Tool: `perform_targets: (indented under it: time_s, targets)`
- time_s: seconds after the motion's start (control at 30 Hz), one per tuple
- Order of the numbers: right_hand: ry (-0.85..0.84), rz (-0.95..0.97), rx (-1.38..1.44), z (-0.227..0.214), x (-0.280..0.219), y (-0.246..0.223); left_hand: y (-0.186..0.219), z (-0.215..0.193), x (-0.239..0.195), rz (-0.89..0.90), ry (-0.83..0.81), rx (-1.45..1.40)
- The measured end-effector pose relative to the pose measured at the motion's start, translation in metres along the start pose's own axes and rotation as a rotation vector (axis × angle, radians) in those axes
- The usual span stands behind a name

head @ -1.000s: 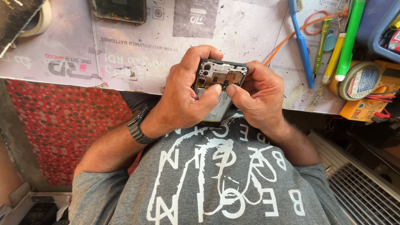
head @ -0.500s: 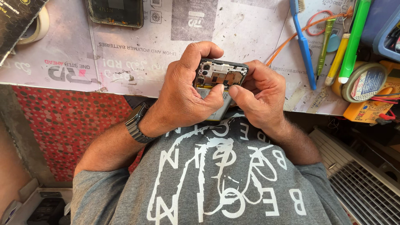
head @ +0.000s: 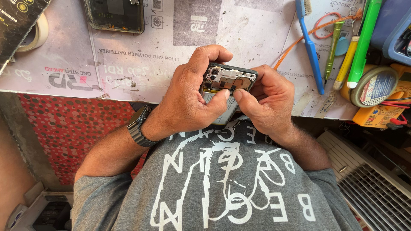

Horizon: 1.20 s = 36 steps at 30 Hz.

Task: The person cleans the interior of a disassembled smartphone with a spray and a toothbrush, then installs a new battery and connects its ribbon cable to the motherboard.

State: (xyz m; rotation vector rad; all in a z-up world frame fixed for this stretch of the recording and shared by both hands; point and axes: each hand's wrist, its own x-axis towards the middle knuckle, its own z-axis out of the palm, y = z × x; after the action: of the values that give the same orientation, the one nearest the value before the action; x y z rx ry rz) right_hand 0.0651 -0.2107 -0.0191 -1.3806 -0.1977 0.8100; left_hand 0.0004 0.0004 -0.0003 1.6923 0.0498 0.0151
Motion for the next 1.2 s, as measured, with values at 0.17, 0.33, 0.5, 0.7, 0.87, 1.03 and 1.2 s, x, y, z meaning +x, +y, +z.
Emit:
perform_targets:
  time_s: [0.17,0.33,0.5,0.7,0.87,1.03,1.2]
  targets:
    - [0.024,0.014,0.004,0.001,-0.001,0.0,-0.002,0.001,0.004,0.011,-0.005,-0.001]
    - [-0.032,0.042,0.041,-0.006,0.001,-0.003,-0.006,-0.001,0.008,-0.037,-0.036,-0.039]
    - [-0.085,0.059,0.062,-0.01,0.004,-0.008,-0.006,0.0,0.008,-0.078,-0.059,-0.04]
    - [-0.106,0.107,0.125,-0.009,0.003,-0.011,-0.009,0.001,0.005,-0.036,-0.079,-0.015]
    - [-0.111,0.103,0.158,-0.013,-0.002,-0.01,-0.011,0.001,0.005,-0.027,-0.088,-0.015]
    - [-0.072,0.122,0.131,-0.011,-0.003,-0.007,-0.013,0.002,0.005,-0.05,-0.095,-0.019]
    - [-0.062,0.132,0.133,-0.008,-0.005,-0.006,-0.015,0.001,0.003,-0.019,-0.08,-0.009]
